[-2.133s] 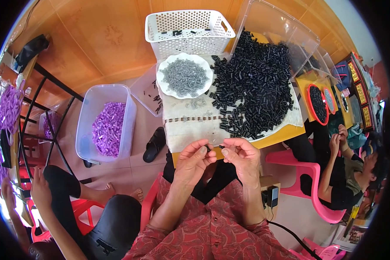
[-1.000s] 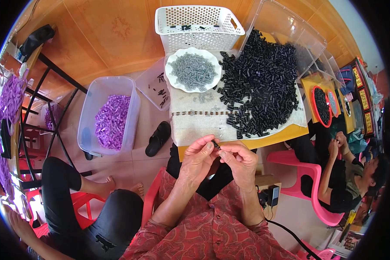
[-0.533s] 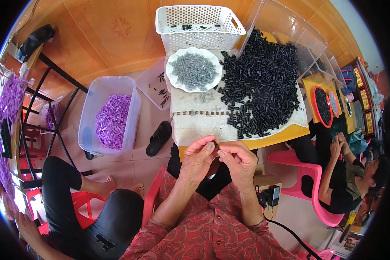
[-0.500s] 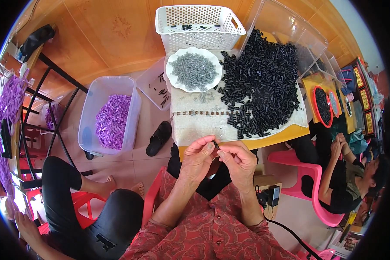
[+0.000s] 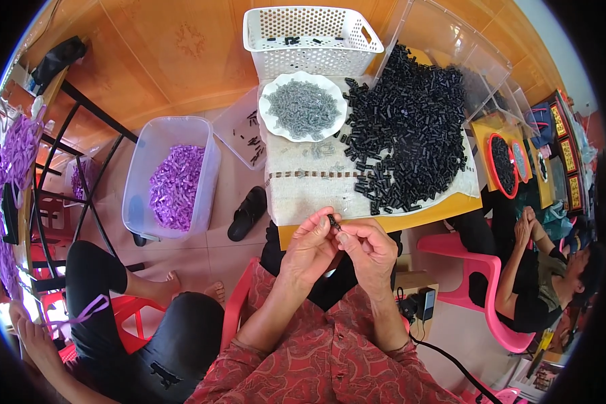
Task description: Assembling small black plastic components by hand.
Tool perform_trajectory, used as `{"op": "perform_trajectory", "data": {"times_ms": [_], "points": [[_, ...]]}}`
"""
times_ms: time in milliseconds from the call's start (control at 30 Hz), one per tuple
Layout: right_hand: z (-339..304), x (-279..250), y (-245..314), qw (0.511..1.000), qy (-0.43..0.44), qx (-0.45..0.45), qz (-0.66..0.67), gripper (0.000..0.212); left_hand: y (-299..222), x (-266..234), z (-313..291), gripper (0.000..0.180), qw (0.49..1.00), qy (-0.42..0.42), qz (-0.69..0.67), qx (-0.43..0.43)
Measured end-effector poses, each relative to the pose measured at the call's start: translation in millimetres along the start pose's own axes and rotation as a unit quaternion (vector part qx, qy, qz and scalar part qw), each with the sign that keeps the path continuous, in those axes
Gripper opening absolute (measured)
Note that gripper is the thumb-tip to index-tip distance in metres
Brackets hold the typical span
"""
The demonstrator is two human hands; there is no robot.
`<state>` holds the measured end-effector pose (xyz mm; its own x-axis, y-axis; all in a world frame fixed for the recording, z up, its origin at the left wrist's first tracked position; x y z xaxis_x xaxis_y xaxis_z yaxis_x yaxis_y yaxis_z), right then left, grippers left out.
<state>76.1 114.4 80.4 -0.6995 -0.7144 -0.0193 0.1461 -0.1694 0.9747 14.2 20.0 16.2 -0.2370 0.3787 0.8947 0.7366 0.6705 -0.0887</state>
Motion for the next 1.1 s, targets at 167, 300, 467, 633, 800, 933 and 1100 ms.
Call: {"op": "perform_trajectory", "data": {"times_ms": [167, 300, 467, 633, 800, 933, 1100], "points": [[-0.1, -0.1, -1.3, 1.000, 0.003, 0.010, 0.003, 0.010, 0.5, 0.7, -1.0, 0.023, 1.000, -0.022, -0.007, -0.008], [0.2, 0.6, -2.1, 1.000, 0.001, 0.007, 0.006, 0.010, 0.1, 0.8, -1.0, 0.023, 1.000, -0.013, -0.005, -0.004], [-0.3, 0.7, -3.4, 1.000, -0.003, 0.002, -0.006, 0.009, -0.3, 1.5, -1.7, 0.024, 1.000, -0.012, 0.017, 0.007], [-0.8, 1.3, -1.7, 0.999, -0.016, -0.011, -0.034, 0.009, -0.1, 2.4, -2.3, 0.023, 1.000, -0.017, 0.022, 0.013], [-2.6, 1.6, -0.3, 0.995, -0.023, -0.040, -0.090, 0.011, -0.7, 1.7, -1.8, 0.022, 0.999, -0.013, 0.037, 0.029], [-3.4, 2.1, 0.2, 0.990, -0.026, -0.075, -0.119, 0.012, -1.9, 0.4, -1.6, 0.022, 0.996, -0.010, 0.069, 0.059], [-3.9, 4.4, 1.7, 0.982, -0.023, -0.128, -0.137, 0.010, -3.9, 1.5, -3.5, 0.021, 0.991, -0.002, 0.098, 0.090]]}}
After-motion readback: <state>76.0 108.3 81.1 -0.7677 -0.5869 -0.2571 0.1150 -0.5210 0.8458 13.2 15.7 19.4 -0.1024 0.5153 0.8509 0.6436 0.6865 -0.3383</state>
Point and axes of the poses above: each hand's wrist, its own z-axis towards the middle knuckle, its own x-axis out of the palm, y = z × x, the point moved 2 cm from there along z, towards the middle knuckle, and after that the axes turned 13 degrees about -y, right-handed, at the moved point
